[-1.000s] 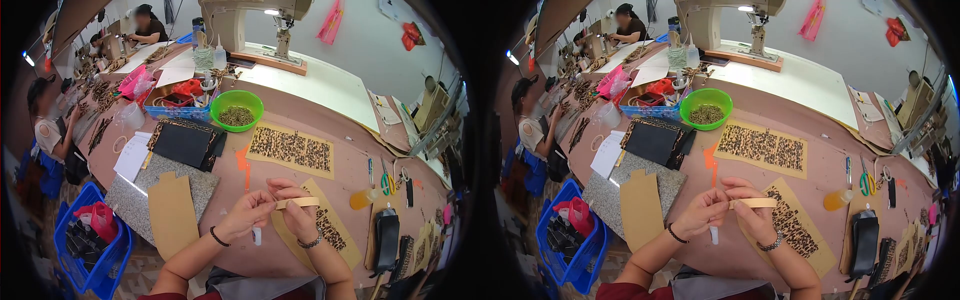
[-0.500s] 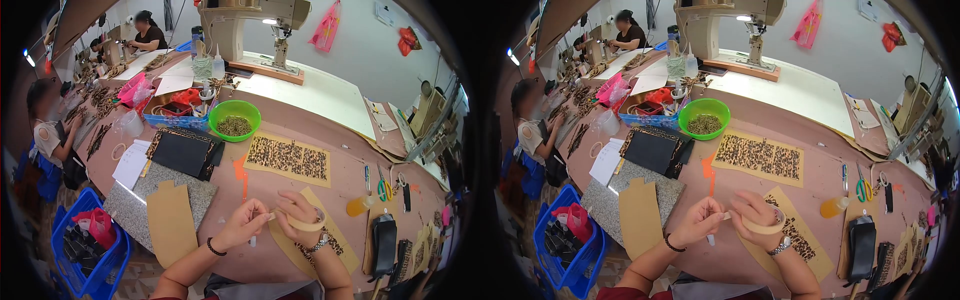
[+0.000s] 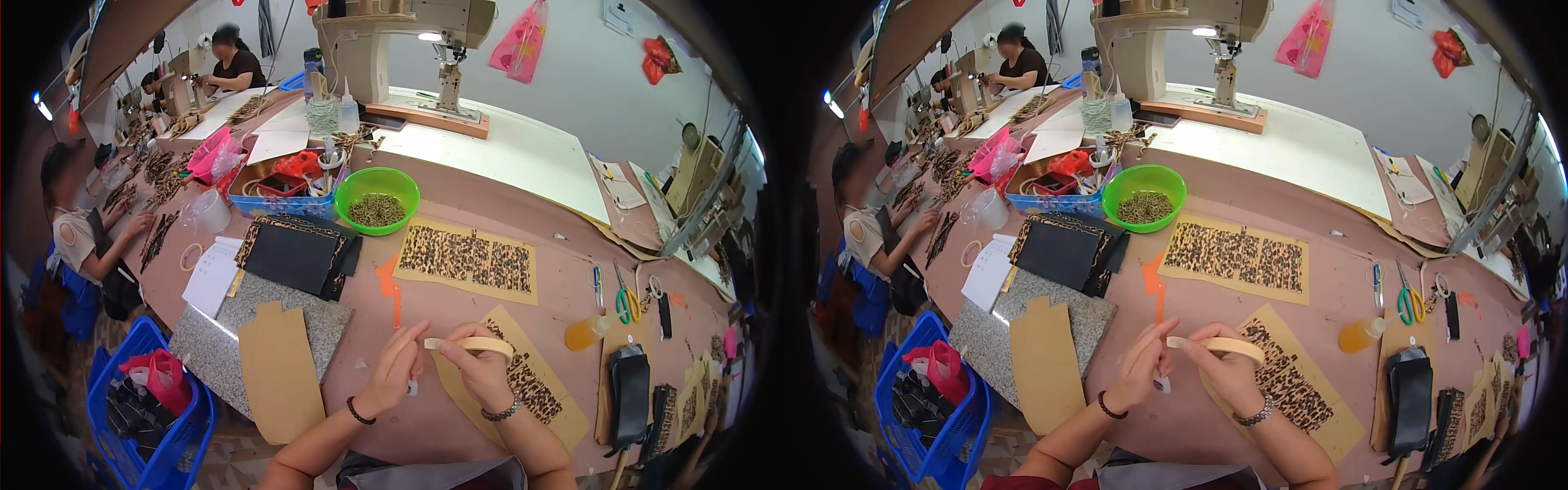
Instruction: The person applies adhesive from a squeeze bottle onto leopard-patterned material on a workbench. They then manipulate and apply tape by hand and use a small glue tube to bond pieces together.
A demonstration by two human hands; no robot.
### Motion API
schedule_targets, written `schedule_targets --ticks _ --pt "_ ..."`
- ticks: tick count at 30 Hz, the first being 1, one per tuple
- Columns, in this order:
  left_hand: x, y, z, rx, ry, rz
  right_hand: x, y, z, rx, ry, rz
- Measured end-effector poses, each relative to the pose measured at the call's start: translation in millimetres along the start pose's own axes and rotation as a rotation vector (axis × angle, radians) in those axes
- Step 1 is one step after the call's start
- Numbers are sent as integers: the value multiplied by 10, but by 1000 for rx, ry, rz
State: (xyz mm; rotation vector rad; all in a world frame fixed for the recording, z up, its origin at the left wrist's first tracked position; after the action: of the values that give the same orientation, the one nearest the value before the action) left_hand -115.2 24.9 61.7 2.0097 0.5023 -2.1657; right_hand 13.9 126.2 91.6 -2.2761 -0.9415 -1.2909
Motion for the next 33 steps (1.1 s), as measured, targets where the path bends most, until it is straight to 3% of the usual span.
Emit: schedule_targets --ticks 1,6,10,12,20,23,33 --pt "-31 18 -23 -62 -113 -31 -25 -2 -48 2 -2 0" --pt "-48 59 -59 -96 -105 -27 -81 -45 -137 -15 -214 -64" --pt "-69 54 -36 -60 -215 -20 -46 -75 -183 -9 -219 -101" --pt "-52 52 -30 -55 -210 -24 -41 -82 -204 91 -179 -103" --pt "3 49 -45 -36 -130 26 -196 -115 -166 63 -131 -28" --pt "-16 36 -76 -88 -145 -142 -186 -110 -159 71 -114 -28" --pt "-8 73 -60 -99 -39 44 -150 -45 -267 56 -41 33"
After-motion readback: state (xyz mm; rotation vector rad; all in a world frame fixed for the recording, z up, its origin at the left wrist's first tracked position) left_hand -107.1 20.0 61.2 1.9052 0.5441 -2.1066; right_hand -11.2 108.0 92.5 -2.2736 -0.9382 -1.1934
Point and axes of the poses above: each hand's wrist, its own y-axis away from the middle knuckle, its own z-axis out of the back of the hand, x = y × z, the point moved 1 cm from there along -y, towards the middle knuckle, and after that the axes turned 15 degrees about -y, right-handed, at the moved point
